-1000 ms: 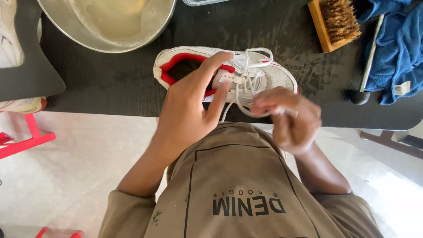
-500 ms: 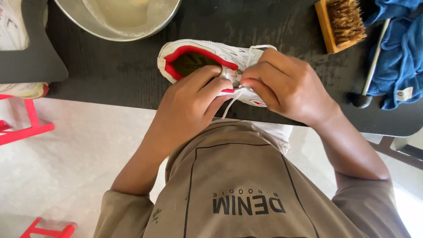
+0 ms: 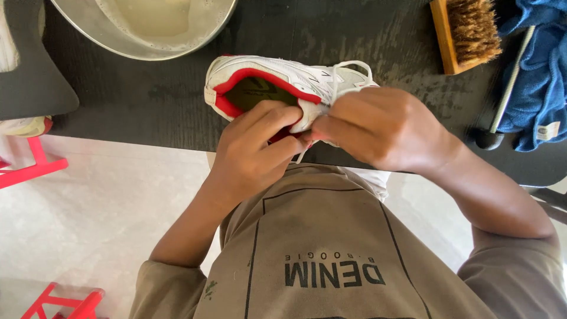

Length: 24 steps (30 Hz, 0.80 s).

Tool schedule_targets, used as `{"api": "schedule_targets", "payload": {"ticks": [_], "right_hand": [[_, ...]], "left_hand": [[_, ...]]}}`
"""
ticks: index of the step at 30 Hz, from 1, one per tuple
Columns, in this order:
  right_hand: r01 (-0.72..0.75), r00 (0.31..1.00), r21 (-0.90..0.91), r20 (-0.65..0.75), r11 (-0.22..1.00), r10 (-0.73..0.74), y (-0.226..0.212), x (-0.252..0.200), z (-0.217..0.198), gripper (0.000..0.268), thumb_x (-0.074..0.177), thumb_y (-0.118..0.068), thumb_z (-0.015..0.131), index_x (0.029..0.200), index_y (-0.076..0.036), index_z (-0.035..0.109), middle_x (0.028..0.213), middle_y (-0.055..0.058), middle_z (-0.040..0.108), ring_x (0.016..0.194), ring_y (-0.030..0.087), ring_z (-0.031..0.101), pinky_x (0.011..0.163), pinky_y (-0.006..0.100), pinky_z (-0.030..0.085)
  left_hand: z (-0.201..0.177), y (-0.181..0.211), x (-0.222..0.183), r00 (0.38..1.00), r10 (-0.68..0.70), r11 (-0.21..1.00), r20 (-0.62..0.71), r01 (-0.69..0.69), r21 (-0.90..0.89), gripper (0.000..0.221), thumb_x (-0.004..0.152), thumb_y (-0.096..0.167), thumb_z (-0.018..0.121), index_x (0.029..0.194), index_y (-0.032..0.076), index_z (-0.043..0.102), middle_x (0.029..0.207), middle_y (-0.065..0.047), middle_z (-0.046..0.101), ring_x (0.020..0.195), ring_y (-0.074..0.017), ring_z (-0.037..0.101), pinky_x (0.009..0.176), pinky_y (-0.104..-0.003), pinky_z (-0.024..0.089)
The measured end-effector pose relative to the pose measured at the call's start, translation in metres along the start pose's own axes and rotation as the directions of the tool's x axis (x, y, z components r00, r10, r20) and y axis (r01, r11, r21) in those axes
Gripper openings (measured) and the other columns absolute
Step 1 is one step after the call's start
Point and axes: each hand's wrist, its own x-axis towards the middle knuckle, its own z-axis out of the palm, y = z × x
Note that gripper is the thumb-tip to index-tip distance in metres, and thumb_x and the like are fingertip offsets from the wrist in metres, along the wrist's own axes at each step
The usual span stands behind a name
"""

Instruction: Threading white laces through the eyelets of a white and red sneaker on a dark table.

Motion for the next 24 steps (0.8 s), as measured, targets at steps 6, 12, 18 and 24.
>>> {"api": "schedule_targets", "payload": {"ticks": [6,12,18,24], "right_hand": [[0.050,0.999,-0.067,-0.013,0.996,-0.051,0.000,-0.001,0.006,0.011,0.108,-0.006,0.067,0.100,0.003,0.069,0.081,0.008,0.047,0.059,0.022,0.046,0.050,0.034,0.037],[0.025,0.998,0.028,0.063,0.999,-0.027,-0.001,-0.001,-0.008,0.008,0.105,0.000,0.065,0.110,0.005,0.069,0.103,0.015,0.062,0.079,0.026,0.066,0.067,0.037,0.057],[-0.035,0.992,0.048,0.127,0.998,0.029,-0.006,0.001,-0.020,0.017,0.102,-0.001,0.071,0.116,0.007,0.066,0.108,0.018,0.062,0.081,0.029,0.067,0.065,0.039,0.057],[0.113,0.991,-0.203,0.099,0.973,-0.095,-0.006,0.007,-0.014,0.014,0.102,0.001,0.063,0.109,-0.001,0.074,0.103,0.008,0.064,0.064,0.016,0.051,0.052,0.028,0.041]], "left_hand": [[0.000,-0.008,-0.004,0.998,0.054,0.997,-0.024,-0.056,-0.058,0.032,0.095,-0.019,0.064,0.077,-0.002,0.045,0.096,-0.019,0.060,0.080,-0.0334,0.061,0.062,-0.037,0.047],[0.001,-0.013,-0.006,0.996,0.078,0.997,-0.031,-0.079,-0.018,0.031,0.096,-0.017,0.061,0.076,0.000,0.044,0.097,-0.020,0.064,0.081,-0.0337,0.067,0.059,-0.034,0.050],[-0.001,-0.013,-0.007,0.997,0.082,0.997,-0.016,-0.082,-0.010,0.034,0.097,-0.010,0.071,0.076,0.002,0.046,0.097,-0.015,0.064,0.083,-0.0277,0.064,0.052,-0.031,0.047],[-0.001,-0.015,-0.007,0.995,0.094,0.995,-0.032,-0.095,-0.032,0.033,0.095,-0.014,0.068,0.075,0.000,0.046,0.099,-0.016,0.064,0.084,-0.0283,0.064,0.054,-0.031,0.048]]}}
